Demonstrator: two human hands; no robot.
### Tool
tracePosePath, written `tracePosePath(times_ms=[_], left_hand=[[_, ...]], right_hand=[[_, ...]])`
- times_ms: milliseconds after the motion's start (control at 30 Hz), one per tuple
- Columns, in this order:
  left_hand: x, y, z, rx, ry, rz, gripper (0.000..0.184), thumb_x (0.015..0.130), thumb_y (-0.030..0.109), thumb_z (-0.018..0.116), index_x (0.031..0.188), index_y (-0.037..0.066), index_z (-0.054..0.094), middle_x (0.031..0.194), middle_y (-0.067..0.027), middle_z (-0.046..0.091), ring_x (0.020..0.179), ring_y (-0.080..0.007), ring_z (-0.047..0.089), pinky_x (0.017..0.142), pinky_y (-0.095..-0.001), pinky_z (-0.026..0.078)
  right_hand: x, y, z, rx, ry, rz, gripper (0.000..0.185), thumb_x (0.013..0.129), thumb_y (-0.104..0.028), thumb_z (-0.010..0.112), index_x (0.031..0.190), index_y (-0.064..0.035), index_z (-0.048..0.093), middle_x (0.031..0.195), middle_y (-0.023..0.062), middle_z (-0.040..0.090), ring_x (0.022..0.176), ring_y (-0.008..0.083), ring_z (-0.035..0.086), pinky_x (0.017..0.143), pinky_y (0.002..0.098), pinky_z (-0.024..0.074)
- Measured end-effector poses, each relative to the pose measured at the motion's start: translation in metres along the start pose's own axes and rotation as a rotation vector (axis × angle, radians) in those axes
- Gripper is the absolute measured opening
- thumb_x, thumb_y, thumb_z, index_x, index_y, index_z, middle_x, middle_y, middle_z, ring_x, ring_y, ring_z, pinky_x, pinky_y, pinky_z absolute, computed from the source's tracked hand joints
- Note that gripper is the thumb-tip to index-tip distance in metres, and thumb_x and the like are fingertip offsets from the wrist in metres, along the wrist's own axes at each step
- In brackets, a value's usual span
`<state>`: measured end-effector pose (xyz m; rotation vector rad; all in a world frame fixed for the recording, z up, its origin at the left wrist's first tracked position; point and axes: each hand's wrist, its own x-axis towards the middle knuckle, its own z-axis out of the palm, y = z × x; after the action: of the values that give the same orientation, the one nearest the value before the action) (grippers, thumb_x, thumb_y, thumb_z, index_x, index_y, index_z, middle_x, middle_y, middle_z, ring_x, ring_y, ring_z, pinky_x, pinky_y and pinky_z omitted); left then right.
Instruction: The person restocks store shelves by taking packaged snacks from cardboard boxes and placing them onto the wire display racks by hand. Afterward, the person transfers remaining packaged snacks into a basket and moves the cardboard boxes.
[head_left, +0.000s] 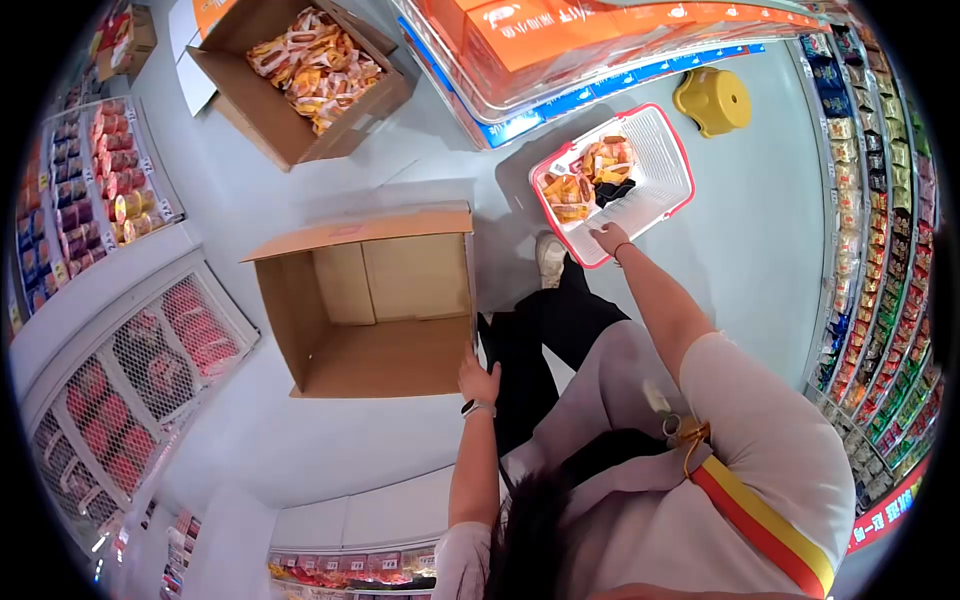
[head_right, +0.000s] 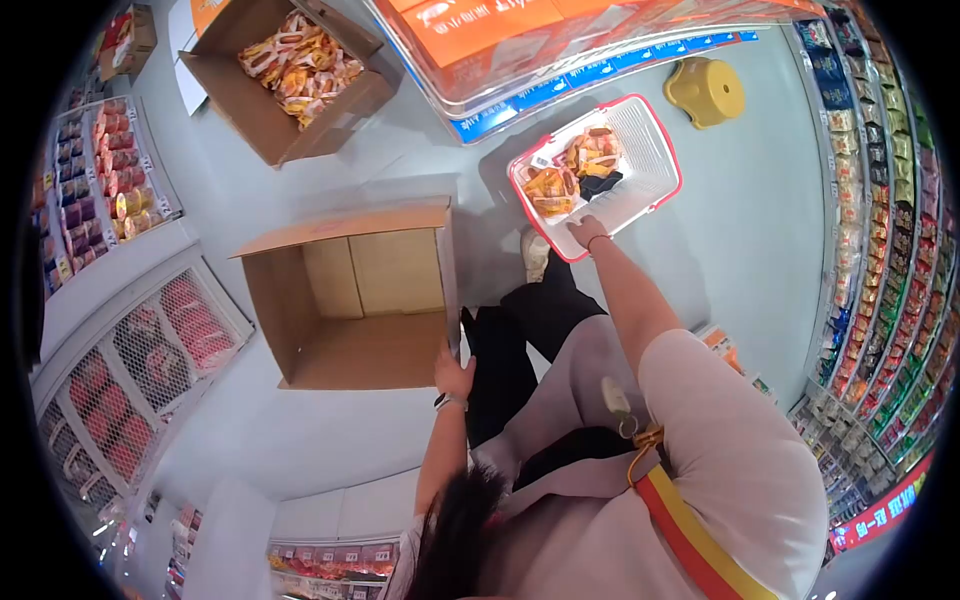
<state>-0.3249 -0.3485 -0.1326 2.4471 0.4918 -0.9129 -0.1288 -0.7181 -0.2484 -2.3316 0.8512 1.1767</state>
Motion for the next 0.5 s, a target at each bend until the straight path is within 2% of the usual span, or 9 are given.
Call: tracePosePath(times_ms=[33,100,133,200,233,267,367,400,500], left_hand=[[0.009,-0.001,0.018,-0.006,-0.01,-0.002,0.07,0.076,0.031,0.067,0.132,0.004,0.035,0.116,-0.022,0.054,0.104,-0.0385,0.053,0.085,-0.0471,0.044],[0.026,-0.004,0.042,-0.078,-0.001,-0.282,0.058,0.081,0.027,0.061,0.127,0.001,0.038,0.106,-0.0223,0.058,0.093,-0.038,0.058,0.075,-0.047,0.048],[0.026,-0.007,0.053,0.024,0.201,-0.181,0.043,0.086,0.024,0.055,0.122,0.004,0.043,0.091,-0.0203,0.062,0.078,-0.0373,0.062,0.063,-0.0466,0.049],[0.029,-0.031,0.067,0.212,0.231,-0.209,0.033,0.089,0.025,0.05,0.121,0.018,0.048,0.071,-0.0145,0.063,0.06,-0.037,0.06,0.052,-0.0472,0.047],[0.03,-0.039,0.055,0.197,0.264,-0.258,0.032,0.09,0.03,0.051,0.12,0.02,0.049,0.067,-0.0151,0.063,0.058,-0.0369,0.061,0.052,-0.0473,0.047],[0.034,-0.042,0.036,0.141,0.307,-0.332,0.033,0.089,0.036,0.052,0.118,0.02,0.051,0.067,-0.0165,0.063,0.059,-0.0369,0.061,0.053,-0.0471,0.048],[0.031,-0.104,0.021,0.264,0.228,-0.258,0.032,0.089,0.04,0.052,0.107,0.015,0.056,0.069,-0.0167,0.064,0.063,-0.0392,0.061,0.053,-0.0479,0.048],[0.024,-0.115,0.014,0.277,0.21,-0.303,0.031,0.089,0.04,0.052,0.104,0.014,0.057,0.071,-0.0168,0.064,0.064,-0.0386,0.062,0.053,-0.0478,0.049],[-0.012,-0.16,0.01,0.427,0.065,-0.417,0.03,0.091,0.039,0.049,0.101,0.013,0.059,0.081,-0.0168,0.066,0.071,-0.0355,0.065,0.055,-0.0463,0.052]], right_hand=[[0.005,-0.002,0.012,-0.006,-0.043,-0.052,0.081,0.071,-0.056,0.062,0.127,0.0013,0.047,0.122,0.0217,0.054,0.114,0.0323,0.052,0.098,0.0372,0.0399],[0.013,-0.014,0.037,-0.199,-0.12,-0.155,0.099,0.067,-0.063,0.063,0.135,0.0017,0.034,0.129,0.0229,0.047,0.117,0.0339,0.049,0.098,0.0379,0.0398],[0.02,-0.012,0.056,-0.22,-0.041,-0.207,0.089,0.068,-0.058,0.065,0.131,-0.0009,0.04,0.124,0.0207,0.052,0.114,0.0329,0.052,0.096,0.0384,0.0415],[0.029,-0.009,0.073,-0.256,-0.101,-0.171,0.081,0.068,-0.053,0.066,0.127,-0.0027,0.043,0.121,0.0192,0.054,0.112,0.0324,0.053,0.094,0.0393,0.0426],[0.034,-0.01,0.075,-0.28,-0.148,-0.149,0.072,0.069,-0.048,0.067,0.123,-0.0046,0.046,0.118,0.0177,0.056,0.11,0.0318,0.054,0.093,0.0402,0.0436],[0.036,-0.009,0.079,-0.267,-0.107,-0.174,0.065,0.071,-0.033,0.065,0.125,-0.0032,0.046,0.108,0.0224,0.06,0.102,0.0342,0.058,0.088,0.0409,0.0463],[0.046,-0.001,0.102,-0.202,-0.045,-0.277,0.048,0.072,-0.025,0.061,0.114,-0.0029,0.054,0.1,0.0236,0.062,0.096,0.0366,0.059,0.084,0.0426,0.0478],[0.038,-0.002,0.1,-0.189,0.03,-0.283,0.035,0.072,-0.021,0.06,0.102,-0.0022,0.059,0.093,0.0238,0.063,0.092,0.0377,0.06,0.081,0.0441,0.0484],[0.008,0.004,0.065,-0.275,0.053,-0.278,0.031,0.07,-0.021,0.061,0.095,-0.0024,0.061,0.092,0.0224,0.063,0.091,0.037,0.06,0.081,0.0446,0.0482]])
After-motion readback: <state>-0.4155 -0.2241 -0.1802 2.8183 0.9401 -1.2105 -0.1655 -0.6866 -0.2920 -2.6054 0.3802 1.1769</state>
